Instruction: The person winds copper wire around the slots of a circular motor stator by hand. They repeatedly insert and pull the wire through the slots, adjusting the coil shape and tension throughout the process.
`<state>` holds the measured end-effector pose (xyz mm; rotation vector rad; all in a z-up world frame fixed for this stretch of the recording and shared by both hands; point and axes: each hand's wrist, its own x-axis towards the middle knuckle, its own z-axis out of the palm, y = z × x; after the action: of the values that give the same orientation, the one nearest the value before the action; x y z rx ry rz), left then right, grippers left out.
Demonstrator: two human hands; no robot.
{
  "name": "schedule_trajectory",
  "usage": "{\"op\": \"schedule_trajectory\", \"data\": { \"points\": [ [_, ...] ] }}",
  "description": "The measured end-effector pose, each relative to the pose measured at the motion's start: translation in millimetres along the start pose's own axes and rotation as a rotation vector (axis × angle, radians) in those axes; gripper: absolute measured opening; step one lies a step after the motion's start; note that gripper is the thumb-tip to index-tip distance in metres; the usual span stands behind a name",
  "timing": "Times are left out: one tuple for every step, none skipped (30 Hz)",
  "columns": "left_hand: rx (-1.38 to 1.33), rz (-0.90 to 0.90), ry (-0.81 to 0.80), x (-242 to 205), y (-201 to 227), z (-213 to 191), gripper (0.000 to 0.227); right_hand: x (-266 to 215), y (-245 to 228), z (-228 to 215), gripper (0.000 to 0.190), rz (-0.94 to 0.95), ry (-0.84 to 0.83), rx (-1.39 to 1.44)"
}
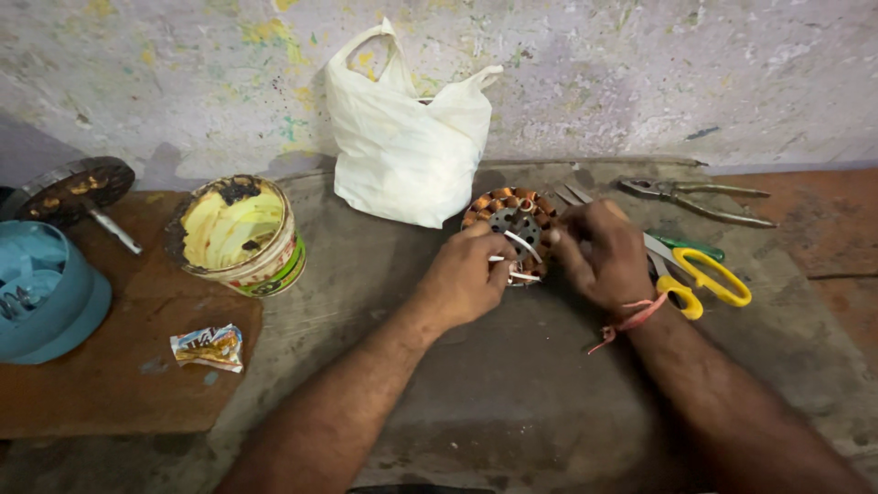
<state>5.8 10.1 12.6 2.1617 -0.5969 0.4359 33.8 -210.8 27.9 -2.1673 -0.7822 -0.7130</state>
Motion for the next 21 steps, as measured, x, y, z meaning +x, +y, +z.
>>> {"op": "schedule_trajectory", "data": {
  "points": [
    [-0.004, -0.004, -0.005, -1, -1, 0, 0.013, 1, -3, -2, 0.020, -0.069, -0.026, 0.009],
    [-0.008, -0.006, -0.011, -1, -3, -1, 0.014, 1, -6, -4, 0.022, -0.138, -0.051, 0.017],
    [-0.011, -0.009, -0.017, -1, -4, -1, 0.014, 2, -10, -7, 0.025, -0.206, -0.075, 0.025],
    [-0.014, -0.012, -0.016, -1, -4, -1, 0.016, 2, -14, -8, 0.026, -0.228, -0.096, 0.052],
    [-0.016, -0.016, -0.016, -1, -4, -1, 0.017, 2, -18, -8, 0.028, -0.250, -0.117, 0.079],
    [-0.017, -0.018, -0.014, -1, -3, -1, 0.018, 2, -23, -8, 0.029, -0.273, -0.138, 0.106],
    [-0.016, -0.026, -0.011, -1, -3, 0, 0.019, 3, -26, -8, 0.030, -0.312, -0.143, 0.100],
    [-0.012, -0.034, -0.005, -1, -2, 1, 0.019, 4, -29, -7, 0.030, -0.354, -0.147, 0.096],
    [-0.009, -0.041, 0.000, -1, -2, 0, 0.019, 6, -31, -6, 0.031, -0.395, -0.151, 0.093],
    [-0.003, -0.044, 0.001, -1, -1, 1, 0.019, 5, -31, -4, 0.030, -0.371, -0.154, 0.081],
    [0.003, -0.046, 0.002, -1, -1, 2, 0.018, 4, -31, 0, 0.030, -0.346, -0.158, 0.069],
    [0.010, -0.044, 0.004, 1, -1, 2, 0.017, 4, -30, 2, 0.030, -0.324, -0.159, 0.054],
    [0.006, -0.061, -0.016, 3, -1, 2, 0.016, 4, -28, 2, 0.029, -0.299, -0.157, 0.051],
    [0.002, -0.083, -0.037, 2, 0, 1, 0.015, 2, -27, 3, 0.028, -0.273, -0.158, 0.051],
    [-0.002, -0.104, -0.057, 1, 0, 1, 0.015, 0, -26, 5, 0.027, -0.247, -0.159, 0.051],
    [-0.001, -0.099, -0.055, 1, 0, 1, 0.014, -1, -25, 5, 0.027, -0.259, -0.156, 0.046],
    [0.000, -0.093, -0.053, 0, 1, 0, 0.014, -1, -24, 5, 0.027, -0.271, -0.152, 0.042],
    [-0.001, -0.087, -0.052, 0, 1, 1, 0.014, -1, -23, 5, 0.027, -0.282, -0.149, 0.036],
    [-0.010, -0.085, -0.052, 0, 1, 1, 0.015, -1, -23, 5, 0.026, -0.288, -0.152, 0.044],
    [-0.019, -0.082, -0.052, 0, 0, 1, 0.016, -1, -22, 6, 0.026, -0.296, -0.155, 0.051],
    [-0.028, -0.079, -0.051, 1, 0, 1, 0.017, 0, -22, 6, 0.026, -0.303, -0.157, 0.058]
  ]
}}
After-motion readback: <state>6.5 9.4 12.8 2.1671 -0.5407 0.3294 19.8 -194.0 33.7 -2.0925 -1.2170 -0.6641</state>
